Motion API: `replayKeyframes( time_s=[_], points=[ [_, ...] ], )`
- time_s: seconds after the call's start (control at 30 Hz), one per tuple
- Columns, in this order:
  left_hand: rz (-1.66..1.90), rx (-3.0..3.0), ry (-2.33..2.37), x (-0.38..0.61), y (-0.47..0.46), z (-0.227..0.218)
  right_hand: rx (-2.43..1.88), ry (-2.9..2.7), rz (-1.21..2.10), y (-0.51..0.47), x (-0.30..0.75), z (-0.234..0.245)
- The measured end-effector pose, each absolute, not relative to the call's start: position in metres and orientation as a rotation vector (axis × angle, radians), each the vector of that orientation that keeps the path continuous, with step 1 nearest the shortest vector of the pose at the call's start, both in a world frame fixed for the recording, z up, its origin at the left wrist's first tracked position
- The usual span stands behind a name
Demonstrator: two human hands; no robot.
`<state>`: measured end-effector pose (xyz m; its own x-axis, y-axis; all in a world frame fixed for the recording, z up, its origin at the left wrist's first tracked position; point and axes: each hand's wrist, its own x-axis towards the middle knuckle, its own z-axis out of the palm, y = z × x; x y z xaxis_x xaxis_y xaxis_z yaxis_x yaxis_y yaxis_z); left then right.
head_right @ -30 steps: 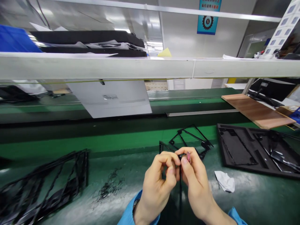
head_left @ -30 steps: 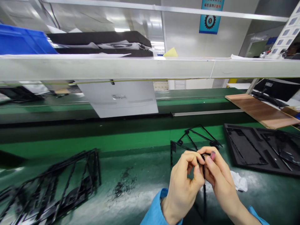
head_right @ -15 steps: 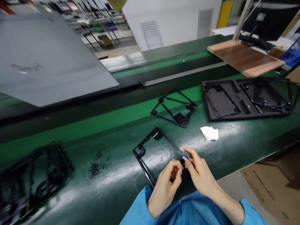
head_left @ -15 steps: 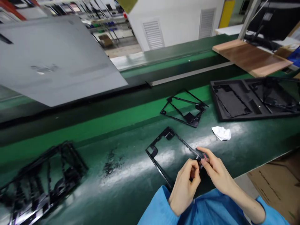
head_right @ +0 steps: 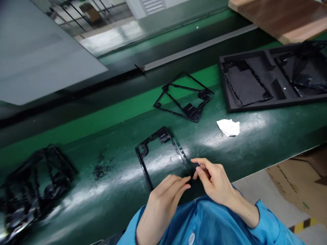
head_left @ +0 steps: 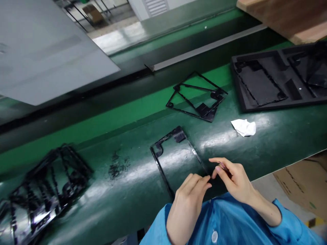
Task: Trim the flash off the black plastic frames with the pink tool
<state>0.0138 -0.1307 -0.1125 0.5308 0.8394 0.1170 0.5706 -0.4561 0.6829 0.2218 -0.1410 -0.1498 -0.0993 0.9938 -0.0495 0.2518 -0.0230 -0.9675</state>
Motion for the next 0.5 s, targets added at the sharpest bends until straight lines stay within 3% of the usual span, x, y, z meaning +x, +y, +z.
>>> replayKeyframes(
  time_s=[0.17,0.5],
  points=[
    [0.42,2.396,1.174,0.012,-0.145,-0.103,-1.377,-1.481,1.084,-0.14,0.219,-0.148],
    [0.553,2.262,1.306,-0.028,-0.165,-0.117,-1.422,-1.582,0.961,-0.144,0.211,-0.148]
  ],
)
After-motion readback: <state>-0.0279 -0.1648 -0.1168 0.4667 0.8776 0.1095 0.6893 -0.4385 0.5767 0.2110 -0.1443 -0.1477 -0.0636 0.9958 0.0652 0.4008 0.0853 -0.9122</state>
